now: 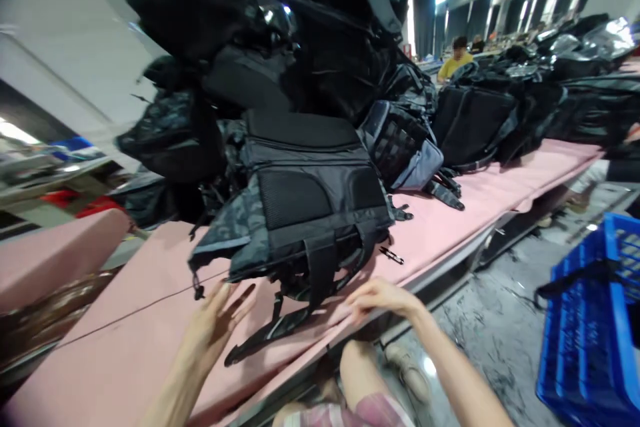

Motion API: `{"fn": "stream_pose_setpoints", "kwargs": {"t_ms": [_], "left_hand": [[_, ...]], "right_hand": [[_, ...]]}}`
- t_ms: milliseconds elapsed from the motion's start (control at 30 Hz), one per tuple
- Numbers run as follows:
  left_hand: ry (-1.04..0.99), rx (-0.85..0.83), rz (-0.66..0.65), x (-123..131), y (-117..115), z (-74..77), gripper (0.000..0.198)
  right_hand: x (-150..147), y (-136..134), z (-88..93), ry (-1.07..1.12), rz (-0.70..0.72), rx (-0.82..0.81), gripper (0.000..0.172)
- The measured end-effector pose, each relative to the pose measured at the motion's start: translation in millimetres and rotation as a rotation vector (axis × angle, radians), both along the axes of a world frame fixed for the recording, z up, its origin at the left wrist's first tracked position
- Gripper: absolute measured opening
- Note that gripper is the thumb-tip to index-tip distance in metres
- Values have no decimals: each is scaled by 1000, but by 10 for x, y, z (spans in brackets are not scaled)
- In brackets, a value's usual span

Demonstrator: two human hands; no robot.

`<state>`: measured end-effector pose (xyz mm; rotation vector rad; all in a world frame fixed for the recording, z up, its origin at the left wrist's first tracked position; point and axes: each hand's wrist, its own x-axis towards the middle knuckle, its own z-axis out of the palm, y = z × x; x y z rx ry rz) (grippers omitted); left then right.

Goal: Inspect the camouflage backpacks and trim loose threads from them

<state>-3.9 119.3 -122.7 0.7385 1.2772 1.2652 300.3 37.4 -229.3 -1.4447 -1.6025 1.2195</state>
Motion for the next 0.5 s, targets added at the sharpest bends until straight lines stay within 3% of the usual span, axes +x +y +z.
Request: {"fn": "stream_pose_setpoints", "kwargs": {"t_ms": [67, 133, 233, 333, 433, 500], "left_hand": [[-33, 2, -23, 27, -9, 12, 13], [-45, 31, -33, 95, 3, 20, 18], [81, 49, -90, 189, 5, 21, 28], [418, 11, -282, 162, -87, 75, 41], [669, 45, -456, 16, -210, 301, 46], [777, 153, -378, -77, -183, 539, 48]], "right_hand": [[476, -14, -219, -185, -179, -29, 40], [745, 76, -376, -362, -370, -20, 36], [771, 308, -556, -548, -538, 6, 33], [636, 524, -719, -604, -589, 16, 26], [654, 573, -853, -545, -637, 9, 19], [787, 471, -916, -452, -683, -8, 16]]}}
